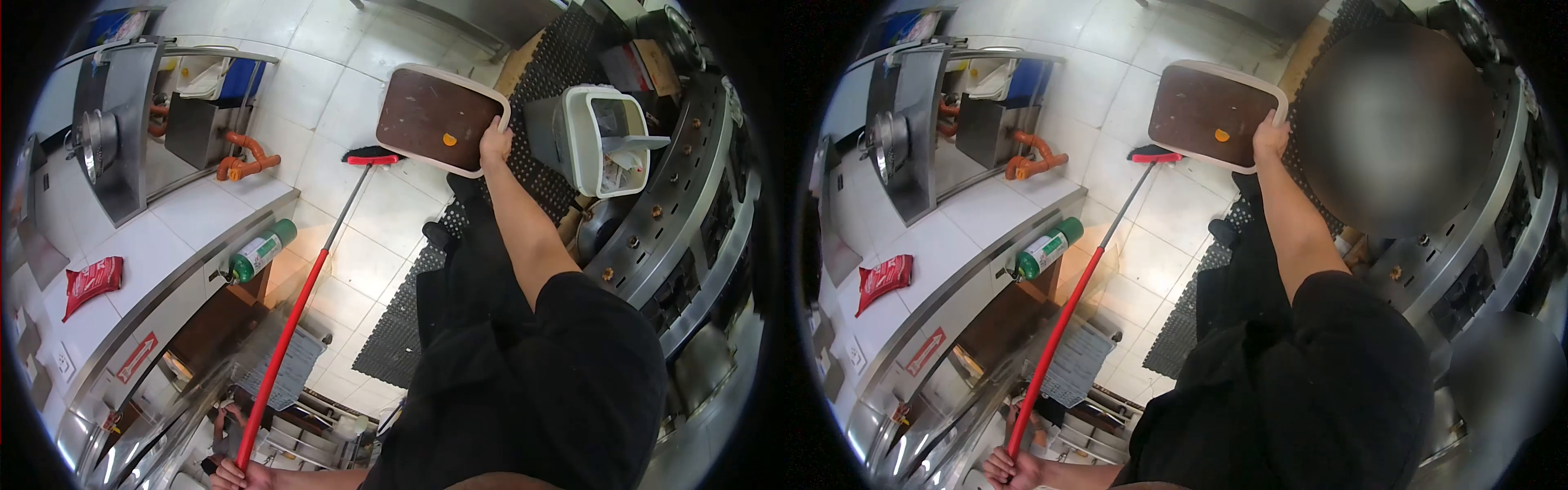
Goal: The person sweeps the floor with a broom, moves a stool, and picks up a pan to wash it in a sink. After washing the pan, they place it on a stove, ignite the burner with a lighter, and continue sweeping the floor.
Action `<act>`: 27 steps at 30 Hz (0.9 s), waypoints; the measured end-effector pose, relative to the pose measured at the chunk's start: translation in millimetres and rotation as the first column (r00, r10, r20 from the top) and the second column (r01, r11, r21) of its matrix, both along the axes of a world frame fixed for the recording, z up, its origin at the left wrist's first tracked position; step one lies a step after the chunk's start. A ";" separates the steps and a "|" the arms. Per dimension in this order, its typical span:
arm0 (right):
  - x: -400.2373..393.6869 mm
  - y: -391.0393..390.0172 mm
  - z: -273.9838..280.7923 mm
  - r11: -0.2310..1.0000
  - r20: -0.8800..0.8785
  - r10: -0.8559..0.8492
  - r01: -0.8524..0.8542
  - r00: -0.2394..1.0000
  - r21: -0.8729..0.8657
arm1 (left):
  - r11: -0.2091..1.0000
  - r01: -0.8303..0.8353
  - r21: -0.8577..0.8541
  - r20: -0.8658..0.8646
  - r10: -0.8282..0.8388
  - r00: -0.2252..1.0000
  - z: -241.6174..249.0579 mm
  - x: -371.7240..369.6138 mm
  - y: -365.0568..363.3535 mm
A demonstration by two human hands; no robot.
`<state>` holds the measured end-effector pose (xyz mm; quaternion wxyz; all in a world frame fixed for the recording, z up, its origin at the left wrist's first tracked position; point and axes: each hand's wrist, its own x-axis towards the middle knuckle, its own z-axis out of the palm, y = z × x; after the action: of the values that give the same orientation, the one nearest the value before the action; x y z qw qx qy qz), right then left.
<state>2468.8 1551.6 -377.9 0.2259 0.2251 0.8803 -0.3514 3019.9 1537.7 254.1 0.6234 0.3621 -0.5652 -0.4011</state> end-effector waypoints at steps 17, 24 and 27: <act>-19.0 32.9 -61.4 0.756 0.042 0.007 0.023 0.999 -0.654 | 0.992 0.122 -0.004 -0.058 -0.122 0.991 5.2 -27.3 -18.4; -12.5 33.0 -42.1 0.756 0.060 0.034 0.014 0.998 -0.655 | 0.977 0.211 -0.012 -0.080 -0.211 0.974 5.9 -32.1 -19.2; 9.6 41.2 -40.6 0.797 -0.029 0.007 -0.023 1.000 -0.604 | 0.989 0.150 -0.003 -0.088 -0.149 0.985 6.4 -42.4 -24.3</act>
<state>2478.5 1592.8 -418.5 0.2776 0.1298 0.7270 -0.6145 2977.5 1513.4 260.5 0.6152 0.3018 -0.5619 -0.4635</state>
